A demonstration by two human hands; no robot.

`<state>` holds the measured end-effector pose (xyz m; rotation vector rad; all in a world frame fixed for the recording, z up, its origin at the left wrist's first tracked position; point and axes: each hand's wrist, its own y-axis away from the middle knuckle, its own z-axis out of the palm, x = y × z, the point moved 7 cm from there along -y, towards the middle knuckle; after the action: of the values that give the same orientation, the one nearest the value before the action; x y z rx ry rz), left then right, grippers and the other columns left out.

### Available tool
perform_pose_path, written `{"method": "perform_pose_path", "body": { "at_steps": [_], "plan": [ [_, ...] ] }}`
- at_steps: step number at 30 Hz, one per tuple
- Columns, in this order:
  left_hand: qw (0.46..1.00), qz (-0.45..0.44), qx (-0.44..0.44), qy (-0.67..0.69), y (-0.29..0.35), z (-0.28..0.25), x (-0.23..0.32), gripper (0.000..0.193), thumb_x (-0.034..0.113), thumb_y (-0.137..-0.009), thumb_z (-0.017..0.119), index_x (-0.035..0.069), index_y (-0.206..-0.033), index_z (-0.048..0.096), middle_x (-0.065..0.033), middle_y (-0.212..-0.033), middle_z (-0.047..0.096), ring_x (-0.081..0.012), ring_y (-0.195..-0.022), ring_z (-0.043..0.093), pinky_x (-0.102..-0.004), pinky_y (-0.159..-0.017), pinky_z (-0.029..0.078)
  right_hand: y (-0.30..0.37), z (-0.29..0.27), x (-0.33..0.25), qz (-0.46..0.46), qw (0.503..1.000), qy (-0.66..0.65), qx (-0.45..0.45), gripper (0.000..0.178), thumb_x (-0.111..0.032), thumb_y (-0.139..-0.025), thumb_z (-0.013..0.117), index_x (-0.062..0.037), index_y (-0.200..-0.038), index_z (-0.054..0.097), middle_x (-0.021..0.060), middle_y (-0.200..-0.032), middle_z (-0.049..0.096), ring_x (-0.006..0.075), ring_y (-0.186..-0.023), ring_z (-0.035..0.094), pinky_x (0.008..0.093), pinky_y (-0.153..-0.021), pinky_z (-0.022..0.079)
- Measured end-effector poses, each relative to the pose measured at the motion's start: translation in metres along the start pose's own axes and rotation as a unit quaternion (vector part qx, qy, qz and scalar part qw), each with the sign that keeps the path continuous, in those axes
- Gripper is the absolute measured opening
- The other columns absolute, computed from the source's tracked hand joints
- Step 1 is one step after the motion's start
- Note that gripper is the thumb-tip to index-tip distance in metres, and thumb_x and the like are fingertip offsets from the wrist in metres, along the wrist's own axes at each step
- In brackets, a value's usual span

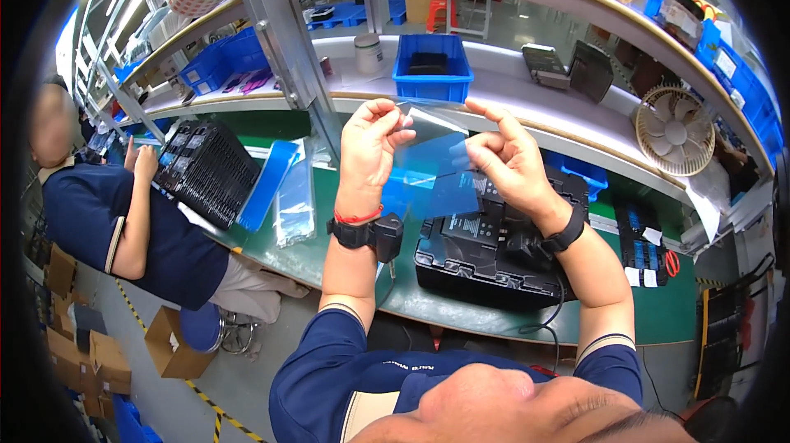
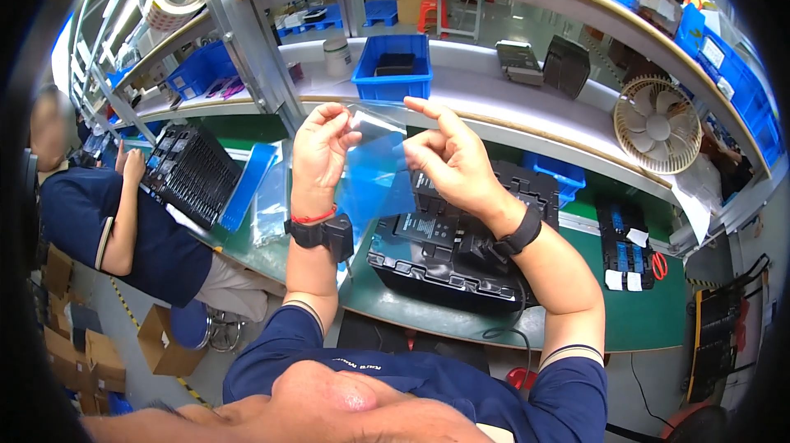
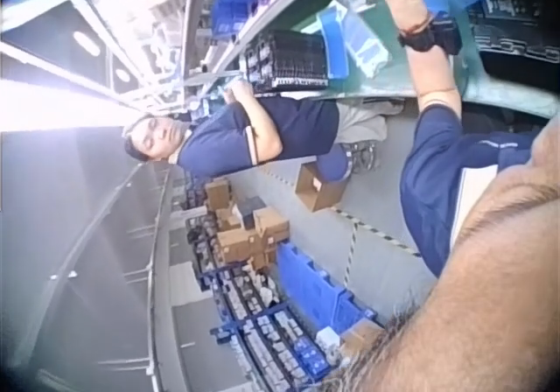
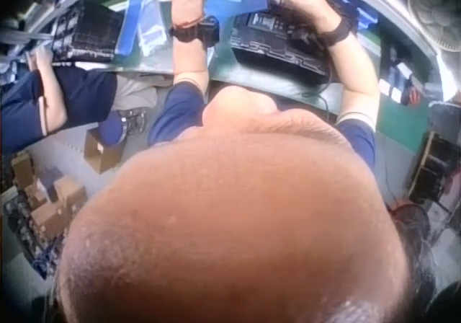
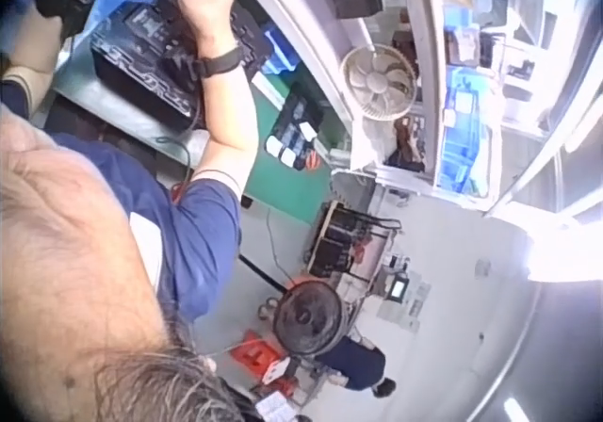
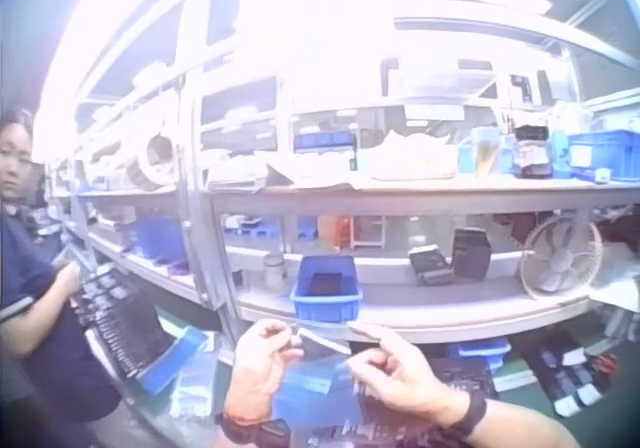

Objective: The worker is assembling components into a black plastic housing, including applying blue protective films.

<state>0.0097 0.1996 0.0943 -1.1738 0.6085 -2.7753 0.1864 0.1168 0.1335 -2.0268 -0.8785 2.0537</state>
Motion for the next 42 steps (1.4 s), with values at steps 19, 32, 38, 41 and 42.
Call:
{"method": "perform_pose_path", "body": {
  "at_steps": [19, 32, 38, 41, 42],
  "plan": [
    [0.973, -0.035, -0.19, -0.126, 0.021, 0.042, -0.036, 0.043, -0.007, -0.077, 0.063, 0.002, -0.117, 0.051, -0.0085, -0.102, 0.062, -0.0177, -0.098, 0.06, -0.0284, -0.082, 0.05, -0.004, -0.012, -0.016, -0.14, 0.914, 0.375, 0.065, 0.019, 0.0, -0.075, 0.065, -0.0004, -0.095, 0.063, 0.0125, -0.089, 0.065, 0.0236, -0.082, 0.065, 0.0306, -0.073, 0.05],
    [0.961, -0.016, -0.181, -0.209, 0.029, 0.026, -0.033, 0.008, 0.008, -0.082, 0.066, 0.0, -0.084, 0.064, 0.0026, -0.072, 0.06, -0.0026, -0.067, 0.05, -0.0196, -0.059, 0.041, 0.007, 0.0, -0.036, -0.172, 0.883, 0.429, 0.082, 0.016, 0.004, -0.069, 0.069, 0.0021, -0.084, 0.062, 0.0091, -0.071, 0.057, 0.02, -0.066, 0.053, 0.0278, -0.061, 0.043],
    [0.947, 0.022, -0.161, -0.276, 0.03, 0.027, -0.021, 0.023, 0.017, -0.081, 0.07, 0.003, -0.066, 0.059, 0.0078, -0.057, 0.045, -0.0007, -0.056, 0.036, -0.0202, -0.046, 0.027, 0.006, -0.001, -0.032, -0.148, 0.891, 0.423, 0.075, 0.012, 0.003, -0.072, 0.067, 0.001, -0.077, 0.056, 0.0104, -0.071, 0.056, 0.022, -0.067, 0.053, 0.0291, -0.063, 0.043],
    [0.935, 0.019, -0.173, -0.307, 0.029, 0.025, -0.021, 0.014, 0.013, -0.081, 0.07, 0.002, -0.079, 0.063, 0.0066, -0.061, 0.047, -0.0004, -0.058, 0.038, -0.0188, -0.049, 0.031, 0.005, -0.003, -0.029, -0.146, 0.89, 0.426, 0.072, 0.012, 0.002, -0.073, 0.067, 0.001, -0.076, 0.055, 0.0108, -0.07, 0.055, 0.0245, -0.068, 0.053, 0.0317, -0.066, 0.043],
    [0.936, 0.019, -0.173, -0.306, 0.028, 0.026, -0.024, 0.014, 0.013, -0.081, 0.07, 0.002, -0.079, 0.063, 0.0066, -0.061, 0.047, -0.0004, -0.058, 0.038, -0.0188, -0.049, 0.031, 0.005, -0.004, -0.028, -0.145, 0.89, 0.425, 0.075, 0.013, 0.002, -0.073, 0.067, 0.0008, -0.075, 0.055, 0.0108, -0.071, 0.055, 0.0249, -0.069, 0.053, 0.0323, -0.067, 0.043]
  ]
}}
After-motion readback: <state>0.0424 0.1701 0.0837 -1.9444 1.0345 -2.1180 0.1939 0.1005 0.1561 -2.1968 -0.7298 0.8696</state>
